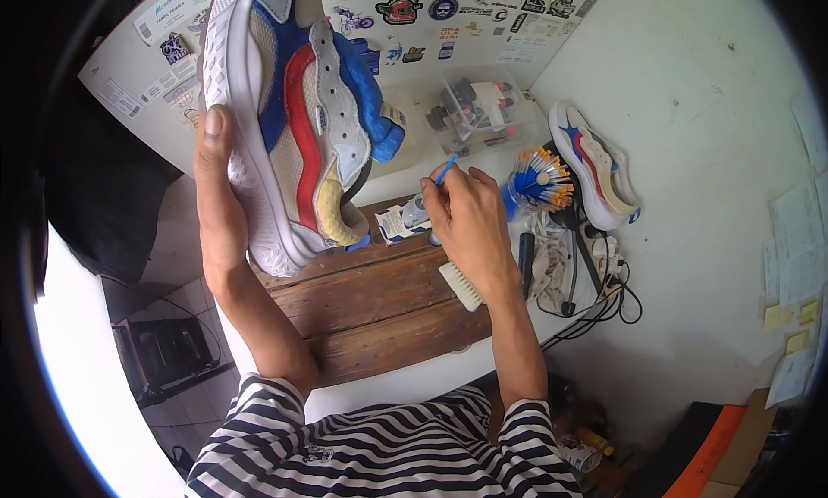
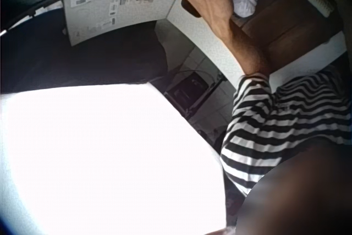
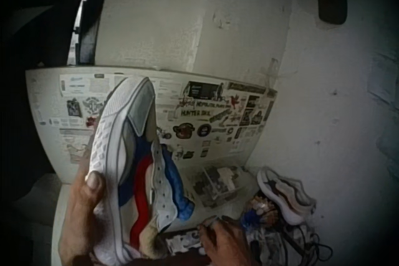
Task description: Apply adhesive or paint to the edge of a shoe midsole using a small brush.
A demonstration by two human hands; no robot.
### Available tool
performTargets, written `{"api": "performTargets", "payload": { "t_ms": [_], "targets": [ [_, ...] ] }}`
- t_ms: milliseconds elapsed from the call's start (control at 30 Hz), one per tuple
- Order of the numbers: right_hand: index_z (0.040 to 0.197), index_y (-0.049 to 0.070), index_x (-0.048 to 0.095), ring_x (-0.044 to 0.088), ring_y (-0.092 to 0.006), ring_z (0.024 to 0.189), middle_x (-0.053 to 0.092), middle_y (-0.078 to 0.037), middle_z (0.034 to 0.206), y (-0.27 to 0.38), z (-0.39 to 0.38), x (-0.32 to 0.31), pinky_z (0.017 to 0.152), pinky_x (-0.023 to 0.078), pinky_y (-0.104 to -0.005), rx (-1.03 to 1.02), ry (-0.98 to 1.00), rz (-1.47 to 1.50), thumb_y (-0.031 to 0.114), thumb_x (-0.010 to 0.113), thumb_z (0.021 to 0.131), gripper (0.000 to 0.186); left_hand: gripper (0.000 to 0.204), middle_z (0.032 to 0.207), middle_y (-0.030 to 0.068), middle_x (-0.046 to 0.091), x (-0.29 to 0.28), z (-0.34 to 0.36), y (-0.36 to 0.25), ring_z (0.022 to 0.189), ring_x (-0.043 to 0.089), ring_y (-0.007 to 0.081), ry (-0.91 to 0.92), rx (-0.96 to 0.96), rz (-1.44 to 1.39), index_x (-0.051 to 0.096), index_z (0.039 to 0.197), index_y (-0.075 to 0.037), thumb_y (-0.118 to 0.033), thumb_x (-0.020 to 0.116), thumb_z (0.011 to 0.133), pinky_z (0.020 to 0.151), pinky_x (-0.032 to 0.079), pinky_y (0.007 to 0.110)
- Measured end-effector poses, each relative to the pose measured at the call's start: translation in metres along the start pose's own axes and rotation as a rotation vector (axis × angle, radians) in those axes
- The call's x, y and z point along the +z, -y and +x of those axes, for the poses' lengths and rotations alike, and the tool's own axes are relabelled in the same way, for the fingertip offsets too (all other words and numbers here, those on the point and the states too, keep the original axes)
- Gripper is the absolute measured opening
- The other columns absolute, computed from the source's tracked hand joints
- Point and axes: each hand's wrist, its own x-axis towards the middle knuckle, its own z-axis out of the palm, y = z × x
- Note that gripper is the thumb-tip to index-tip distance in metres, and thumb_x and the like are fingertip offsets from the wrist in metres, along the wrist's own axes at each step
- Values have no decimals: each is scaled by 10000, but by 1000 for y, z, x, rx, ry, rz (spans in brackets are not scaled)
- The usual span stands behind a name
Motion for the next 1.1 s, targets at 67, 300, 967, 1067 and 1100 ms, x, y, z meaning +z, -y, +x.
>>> {"api": "performTargets", "payload": {
  "t_ms": [67, 300, 967, 1067, 1100],
  "targets": [
    [886, -23, 601, 583, -208, 575, 621, -125, 706, 1, 0, 1, 549, 449, -345, 20, 10, 5, 63, 672, 908, 113, 810, 1441, 175, 439, 3, -1, -2, 1342, 384, 252, -7, -4, -63, 391, 1464, 33, -595, 477, 959, 1151, 207, 327],
    [862, 8, 567, 536, -246, 535, 549, -89, 592, 9, -2, -16, 726, 477, -408, -5, -78, 30, 48, 654, 900, 103, 809, 1469, 180, 419, 4, -1, -5, 1361, 367, 250, 23, 21, -56, 370, 1481, 33, -584, 466, 967, 1161, 182, 338],
    [996, 43, 602, 633, -242, 603, 670, -83, 752, 11, -17, -32, 1132, 325, -536, -100, -5, 23, 39, 648, 904, 103, 762, 1512, 242, 397, 7, -1, -10, 1414, 354, 339, 30, 72, -39, 359, 1511, -17, -523, 492, 956, 1175, 217, 417],
    [1005, 43, 603, 646, -245, 619, 683, -86, 777, 12, -20, -37, 1129, 329, -538, -84, 10, -6, 25, 649, 896, 120, 766, 1513, 239, 397, 7, -1, -10, 1414, 356, 339, 35, 81, -42, 359, 1512, -20, -532, 488, 956, 1174, 219, 419],
    [1007, 42, 604, 655, -248, 634, 684, -90, 783, 11, -21, -38, 1124, 338, -536, -98, -20, 5, 20, 651, 892, 126, 766, 1513, 239, 397, 8, -1, -10, 1414, 356, 339, 36, 83, -43, 359, 1512, -20, -532, 488, 956, 1174, 219, 419]
  ]
}}
